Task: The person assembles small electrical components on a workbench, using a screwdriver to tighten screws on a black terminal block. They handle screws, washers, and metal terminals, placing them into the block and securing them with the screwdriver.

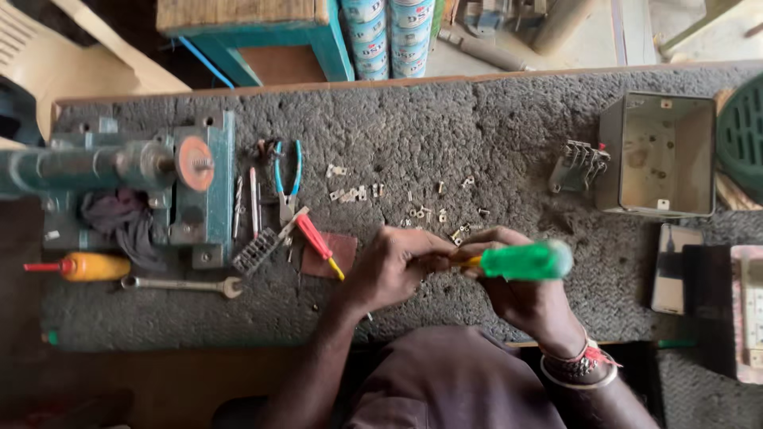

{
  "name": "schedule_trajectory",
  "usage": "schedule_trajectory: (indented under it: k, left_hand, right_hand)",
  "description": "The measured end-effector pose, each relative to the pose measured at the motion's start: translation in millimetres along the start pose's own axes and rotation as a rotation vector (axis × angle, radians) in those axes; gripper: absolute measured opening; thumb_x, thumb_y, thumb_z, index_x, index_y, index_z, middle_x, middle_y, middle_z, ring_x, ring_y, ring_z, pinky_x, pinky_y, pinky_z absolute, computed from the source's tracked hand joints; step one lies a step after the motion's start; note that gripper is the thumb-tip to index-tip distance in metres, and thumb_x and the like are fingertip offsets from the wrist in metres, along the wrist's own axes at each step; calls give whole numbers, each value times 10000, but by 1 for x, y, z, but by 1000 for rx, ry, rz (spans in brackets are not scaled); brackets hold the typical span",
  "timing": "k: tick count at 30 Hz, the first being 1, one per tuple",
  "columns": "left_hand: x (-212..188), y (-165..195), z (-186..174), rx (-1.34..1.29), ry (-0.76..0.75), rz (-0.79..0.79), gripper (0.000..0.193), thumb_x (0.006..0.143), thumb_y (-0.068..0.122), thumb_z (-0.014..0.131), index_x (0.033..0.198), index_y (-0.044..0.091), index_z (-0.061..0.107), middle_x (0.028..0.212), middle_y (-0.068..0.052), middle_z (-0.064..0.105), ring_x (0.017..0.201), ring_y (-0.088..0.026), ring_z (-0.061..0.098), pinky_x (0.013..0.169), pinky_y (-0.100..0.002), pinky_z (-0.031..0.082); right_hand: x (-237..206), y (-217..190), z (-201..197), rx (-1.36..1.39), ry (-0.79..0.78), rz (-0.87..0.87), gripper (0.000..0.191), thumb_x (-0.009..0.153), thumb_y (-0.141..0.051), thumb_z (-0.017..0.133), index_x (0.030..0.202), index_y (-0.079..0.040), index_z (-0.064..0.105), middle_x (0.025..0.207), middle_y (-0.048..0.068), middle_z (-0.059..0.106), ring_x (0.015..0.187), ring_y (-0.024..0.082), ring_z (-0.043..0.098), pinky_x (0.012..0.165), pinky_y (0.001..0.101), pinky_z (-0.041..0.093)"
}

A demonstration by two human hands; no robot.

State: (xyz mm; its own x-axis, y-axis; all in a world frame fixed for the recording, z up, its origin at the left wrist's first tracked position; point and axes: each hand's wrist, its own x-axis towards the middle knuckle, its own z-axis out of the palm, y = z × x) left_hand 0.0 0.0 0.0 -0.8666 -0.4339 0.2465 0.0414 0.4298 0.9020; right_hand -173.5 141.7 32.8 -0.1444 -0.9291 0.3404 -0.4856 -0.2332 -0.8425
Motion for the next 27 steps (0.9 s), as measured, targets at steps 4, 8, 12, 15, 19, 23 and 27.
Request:
schedule_trajectory:
  k: [4, 8, 12, 15, 19, 23, 27]
  left_hand:
    - [0, 13, 5, -20, 60, 45, 193, 911, 53, 763, 1103, 57, 766, 995, -106, 794, 876, -205, 795, 729, -314, 632]
    - [-8, 22, 12, -8, 49, 109, 197, 900, 111, 768, 1089, 55, 768, 1012, -95, 798, 876, -191, 785, 747, -311, 639]
    - [-11, 13, 21, -39, 61, 28, 238, 851, 197, 834, 1019, 46, 758, 911, -89, 786, 825, -170, 780, 718, -303, 647]
    - [-11, 0, 25, -91, 85, 44, 175, 902, 187, 807, 1010, 58, 758, 912, -76, 789, 826, -156, 783, 730, -289, 662]
    - [-13, -5, 26, -38, 43, 75, 137, 924, 141, 779, 1015, 43, 754, 902, -93, 781, 790, -169, 771, 692, -298, 648]
    - [-17, -3, 20, -62, 6, 198, 87, 965, 76, 725, 1037, 31, 744, 955, -106, 789, 835, -181, 781, 743, -324, 644]
    - [-15, 5, 26, -4, -31, 212, 185, 961, 91, 718, 1135, 30, 728, 1008, -122, 778, 879, -201, 770, 770, -341, 637]
  right_hand:
    - [-8, 1, -5, 8, 24, 56, 213, 863, 35, 753, 1065, -12, 704, 1053, 128, 721, 908, 205, 759, 739, 284, 629]
    - [-13, -5, -5, -182, 37, -30, 216, 794, -66, 840, 928, -33, 672, 928, 92, 706, 829, 175, 724, 664, 284, 583]
    - [-11, -13, 7, -263, 87, 125, 288, 723, -143, 924, 855, -30, 694, 855, 104, 679, 697, 180, 639, 558, 321, 503]
    - [-2, -16, 10, -208, 84, 70, 294, 744, -147, 927, 877, -30, 693, 855, 88, 673, 746, 179, 645, 605, 314, 524]
    - [-5, -28, 5, -85, 35, -2, 299, 803, -101, 827, 1040, -12, 668, 1031, 107, 709, 969, 194, 714, 780, 303, 610]
    - [-15, -26, 4, 143, -7, 168, 186, 897, 28, 710, 1079, -11, 706, 1054, 106, 766, 979, 172, 741, 805, 308, 628]
    - [-28, -16, 2, 114, 53, 136, 135, 918, 44, 719, 1035, -22, 709, 1005, 81, 786, 935, 147, 770, 777, 290, 643]
